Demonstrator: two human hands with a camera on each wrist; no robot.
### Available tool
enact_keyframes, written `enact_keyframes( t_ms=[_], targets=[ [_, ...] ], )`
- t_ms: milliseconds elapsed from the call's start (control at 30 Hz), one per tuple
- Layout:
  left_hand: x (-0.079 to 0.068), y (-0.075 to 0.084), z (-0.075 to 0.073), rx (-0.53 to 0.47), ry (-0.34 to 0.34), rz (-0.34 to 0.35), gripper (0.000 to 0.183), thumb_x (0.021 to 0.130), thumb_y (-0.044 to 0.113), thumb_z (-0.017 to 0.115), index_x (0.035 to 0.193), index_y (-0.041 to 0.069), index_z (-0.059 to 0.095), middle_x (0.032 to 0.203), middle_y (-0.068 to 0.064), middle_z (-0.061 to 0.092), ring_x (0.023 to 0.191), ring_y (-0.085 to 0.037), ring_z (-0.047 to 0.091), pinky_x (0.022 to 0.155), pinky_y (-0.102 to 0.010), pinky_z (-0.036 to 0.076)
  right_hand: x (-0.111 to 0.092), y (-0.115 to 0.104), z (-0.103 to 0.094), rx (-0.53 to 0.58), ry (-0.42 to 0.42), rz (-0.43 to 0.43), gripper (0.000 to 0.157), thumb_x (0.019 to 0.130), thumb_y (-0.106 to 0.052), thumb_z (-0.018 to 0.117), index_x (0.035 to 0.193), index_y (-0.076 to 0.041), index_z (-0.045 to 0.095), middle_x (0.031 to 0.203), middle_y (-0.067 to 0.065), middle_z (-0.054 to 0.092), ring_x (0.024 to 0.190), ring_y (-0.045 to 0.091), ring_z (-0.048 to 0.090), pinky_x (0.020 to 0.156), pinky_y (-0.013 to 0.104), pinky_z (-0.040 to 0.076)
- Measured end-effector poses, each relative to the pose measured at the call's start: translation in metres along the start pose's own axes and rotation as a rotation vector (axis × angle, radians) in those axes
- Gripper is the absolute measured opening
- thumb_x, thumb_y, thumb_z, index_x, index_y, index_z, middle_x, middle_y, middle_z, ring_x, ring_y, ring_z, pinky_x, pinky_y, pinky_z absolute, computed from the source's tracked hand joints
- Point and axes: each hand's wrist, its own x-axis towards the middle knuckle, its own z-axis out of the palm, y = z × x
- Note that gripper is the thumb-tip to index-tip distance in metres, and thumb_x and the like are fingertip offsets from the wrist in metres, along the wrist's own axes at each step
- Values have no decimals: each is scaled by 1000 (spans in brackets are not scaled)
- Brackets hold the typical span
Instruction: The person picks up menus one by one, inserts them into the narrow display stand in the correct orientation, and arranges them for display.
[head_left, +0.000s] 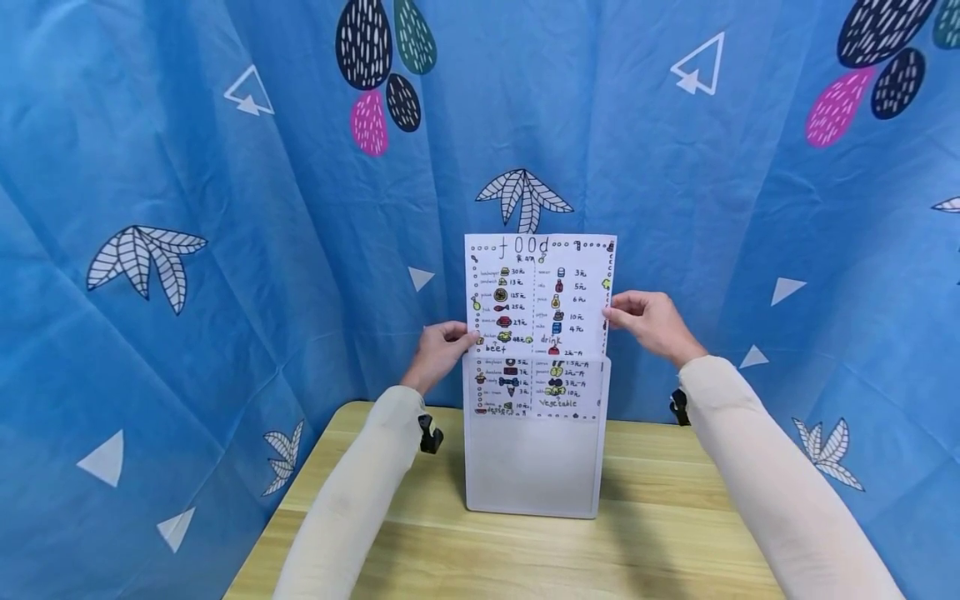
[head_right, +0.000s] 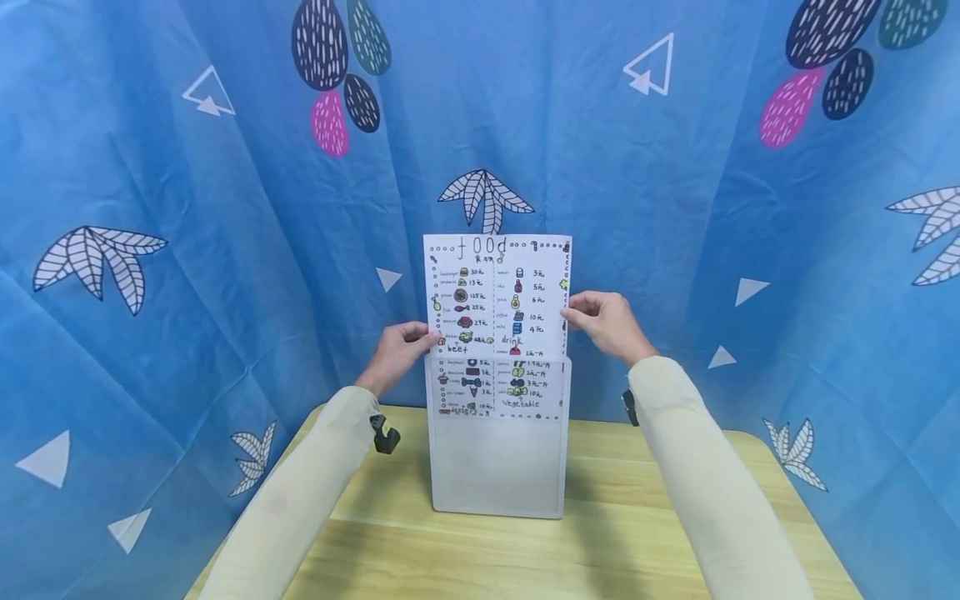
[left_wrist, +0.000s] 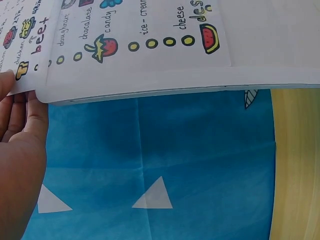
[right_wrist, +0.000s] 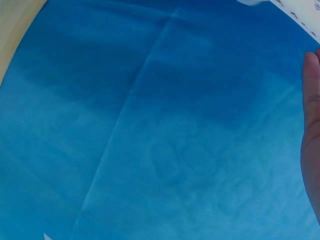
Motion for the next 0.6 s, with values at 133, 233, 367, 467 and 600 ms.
enact_keyframes(
  t_ms=[133,233,367,467,600],
  targets=[
    [1,0,1,-13,-2,-5,22,97,22,69,109,4,73,100,-9,70,91,-24,63,88,-42,49,0,-3,-2,-23,-6,-7,28,99,-23,65,112,2,70,101,17,72,95,33,69,89,46,51],
    [2,-1,1,-23,0,-1,21,97,22,69,108,4,73,99,-10,70,90,-23,63,87,-41,49,-1,-1,-1,-52,-12,-14,25,99,-21,65,110,1,71,99,15,73,92,29,70,88,45,52],
    [2,-2,1,-30,1,5,20,96,21,70,106,3,73,97,-9,69,88,-22,62,84,-39,48,-3,1,1,-58,-12,-24,24,99,-19,66,109,2,71,98,15,73,90,28,70,87,47,53],
    [2,-3,1,-21,4,14,19,96,20,69,105,3,74,96,-9,69,87,-22,62,81,-36,48,-4,2,3,-50,-15,-24,24,99,-19,65,110,2,71,99,15,73,92,29,70,88,48,53],
    [1,-3,1,-2,7,31,19,97,21,69,105,3,74,96,-9,70,87,-21,62,79,-34,47,-6,5,7,-43,-24,-18,25,99,-18,65,110,4,70,100,16,73,93,31,70,90,49,52]
  ],
)
